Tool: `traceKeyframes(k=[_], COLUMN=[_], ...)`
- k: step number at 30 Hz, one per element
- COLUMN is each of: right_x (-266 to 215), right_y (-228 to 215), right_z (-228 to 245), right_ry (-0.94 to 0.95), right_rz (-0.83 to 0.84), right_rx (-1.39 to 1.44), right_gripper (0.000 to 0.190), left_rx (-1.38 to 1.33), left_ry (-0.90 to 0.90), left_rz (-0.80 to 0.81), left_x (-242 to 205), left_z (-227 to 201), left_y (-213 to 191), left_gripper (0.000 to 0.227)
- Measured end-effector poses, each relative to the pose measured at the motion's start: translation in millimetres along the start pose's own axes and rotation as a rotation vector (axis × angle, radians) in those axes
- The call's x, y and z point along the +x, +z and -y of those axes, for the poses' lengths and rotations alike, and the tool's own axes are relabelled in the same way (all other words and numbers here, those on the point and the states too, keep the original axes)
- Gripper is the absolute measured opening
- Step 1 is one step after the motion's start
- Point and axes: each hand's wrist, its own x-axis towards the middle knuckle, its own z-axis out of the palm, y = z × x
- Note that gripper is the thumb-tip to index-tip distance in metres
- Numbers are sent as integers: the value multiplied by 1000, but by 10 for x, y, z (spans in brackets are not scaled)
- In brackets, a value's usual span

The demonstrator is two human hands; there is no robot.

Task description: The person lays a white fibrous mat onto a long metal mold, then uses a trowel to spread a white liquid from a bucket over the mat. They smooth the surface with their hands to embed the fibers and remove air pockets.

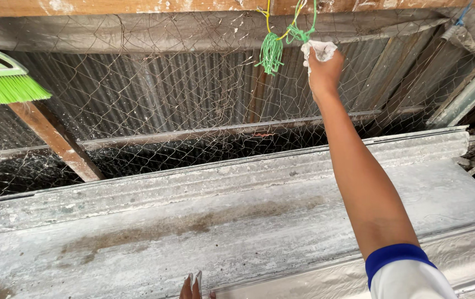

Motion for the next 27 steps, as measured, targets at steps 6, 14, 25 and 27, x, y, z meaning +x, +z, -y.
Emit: traceKeyframes(k=[6,14,25,27], right_x=[-409,-1457,-4777,-5221], right_y=[-46,-284,-50,129], right_z=[-246,-754,-235,92], right_ry=[90,106,248,239], right_rz=[51,243,1133,1280], right_rx=[-20,-151,-351,-245], right_gripper=[7,11,19,16], left_rx=[-8,45,-233,-233], left_ry=[13,-252,-120,-112], left_rz=[49,417,36,13], left_x=[-153,-415,-466,-483], left_z=[36,-121,-797,-760], left_y=[18,-414,-1693,-1839], left_gripper=[73,83,58,56])
